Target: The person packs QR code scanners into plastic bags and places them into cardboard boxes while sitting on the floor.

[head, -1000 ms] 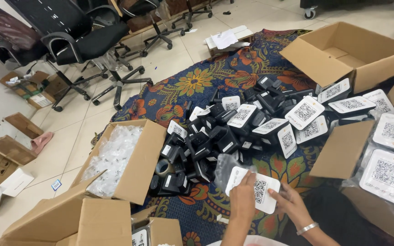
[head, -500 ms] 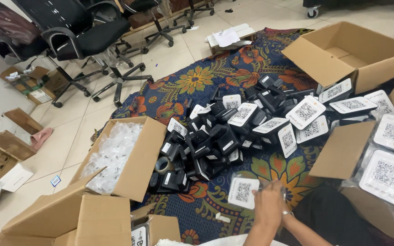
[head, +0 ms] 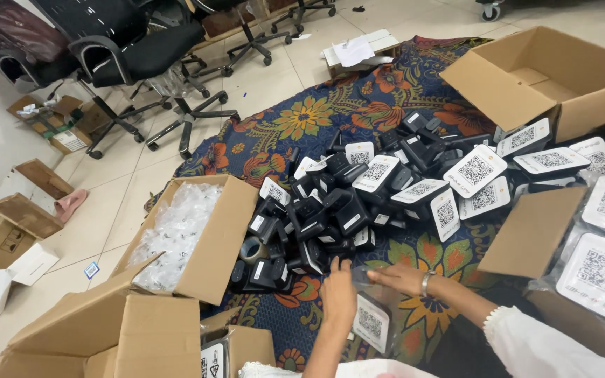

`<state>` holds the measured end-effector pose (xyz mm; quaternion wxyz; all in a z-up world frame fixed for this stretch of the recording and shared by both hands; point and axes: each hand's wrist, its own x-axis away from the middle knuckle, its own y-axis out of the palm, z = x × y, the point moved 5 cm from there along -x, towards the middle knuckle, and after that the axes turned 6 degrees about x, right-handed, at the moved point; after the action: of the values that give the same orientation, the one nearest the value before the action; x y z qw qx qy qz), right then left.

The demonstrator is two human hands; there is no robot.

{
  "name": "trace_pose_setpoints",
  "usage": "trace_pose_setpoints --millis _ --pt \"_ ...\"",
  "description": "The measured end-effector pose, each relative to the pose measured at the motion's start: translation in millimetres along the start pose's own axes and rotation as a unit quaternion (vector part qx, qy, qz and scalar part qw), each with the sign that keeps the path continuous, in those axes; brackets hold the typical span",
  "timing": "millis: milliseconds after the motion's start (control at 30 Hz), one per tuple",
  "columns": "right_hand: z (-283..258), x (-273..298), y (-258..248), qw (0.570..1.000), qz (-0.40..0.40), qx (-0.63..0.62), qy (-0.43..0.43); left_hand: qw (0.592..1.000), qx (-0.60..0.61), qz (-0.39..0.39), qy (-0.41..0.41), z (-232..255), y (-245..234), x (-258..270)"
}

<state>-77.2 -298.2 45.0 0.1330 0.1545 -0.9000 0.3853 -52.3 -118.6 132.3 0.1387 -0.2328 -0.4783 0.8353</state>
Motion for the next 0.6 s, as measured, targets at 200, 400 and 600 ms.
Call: trace_pose_setpoints --millis 200,400,600 --pt "-40.2 54.7 -15.5 0.943 -0.038 0.315 -0.1 0.914 -0.22 -0.235 0.247 55.0 -9.6 -13.5" --pt "-29.3 70.2 -56.3 0.932 0.072 0.342 -0.095 0.844 -0.358 -0.231 0.325 37.2 55.7 -33.8" --pt "10.5 80.5 -88.7 0.952 0.234 0.196 0.014 0.885 -0.354 -0.148 0.264 -25.6 49.0 -86.7"
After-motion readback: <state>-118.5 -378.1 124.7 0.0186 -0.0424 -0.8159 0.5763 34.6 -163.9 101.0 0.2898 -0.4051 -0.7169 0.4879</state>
